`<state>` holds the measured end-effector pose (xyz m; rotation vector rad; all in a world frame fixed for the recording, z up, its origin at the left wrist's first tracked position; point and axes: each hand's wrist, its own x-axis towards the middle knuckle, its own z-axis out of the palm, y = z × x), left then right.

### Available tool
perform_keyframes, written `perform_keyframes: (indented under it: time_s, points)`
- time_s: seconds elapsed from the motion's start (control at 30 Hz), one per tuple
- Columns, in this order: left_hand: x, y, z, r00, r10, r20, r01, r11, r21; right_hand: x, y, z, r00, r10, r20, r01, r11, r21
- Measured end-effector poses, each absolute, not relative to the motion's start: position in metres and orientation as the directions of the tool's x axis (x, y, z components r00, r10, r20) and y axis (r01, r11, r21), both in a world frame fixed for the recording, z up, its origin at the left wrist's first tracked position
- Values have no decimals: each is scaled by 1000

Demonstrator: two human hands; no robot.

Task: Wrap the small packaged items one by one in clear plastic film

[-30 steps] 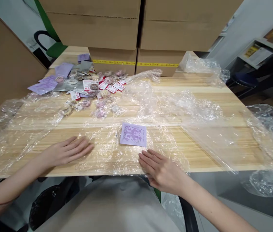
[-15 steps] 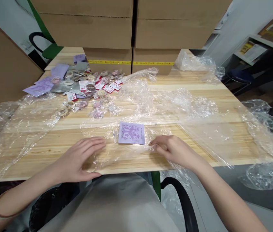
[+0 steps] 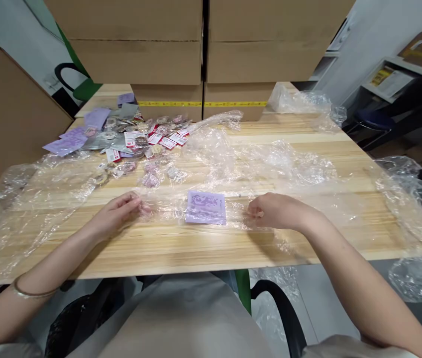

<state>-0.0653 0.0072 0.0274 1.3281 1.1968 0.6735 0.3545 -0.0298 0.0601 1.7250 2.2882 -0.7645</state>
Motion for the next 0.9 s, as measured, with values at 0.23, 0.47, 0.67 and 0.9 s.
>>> perform_keyframes:
  time_s: [0.23,0.47,0.67,0.9]
  points:
    - [-49,6,11,42,943,-330,203,315,927,333,-16,38,-17,979,-205,904,-72,-420]
    - [-65,-12,10,34,992,-120,735,56,676,315,-27,5,72,992,-106,986,-86,-142]
    - [-66,-39,14,238,939,248,971,-231,-54,309,-40,29,-53,990,131,997,44,70]
    - [5,-43,13,914,321,247,336,-942,-21,271,36,61,-493,789,366,846,532,-8]
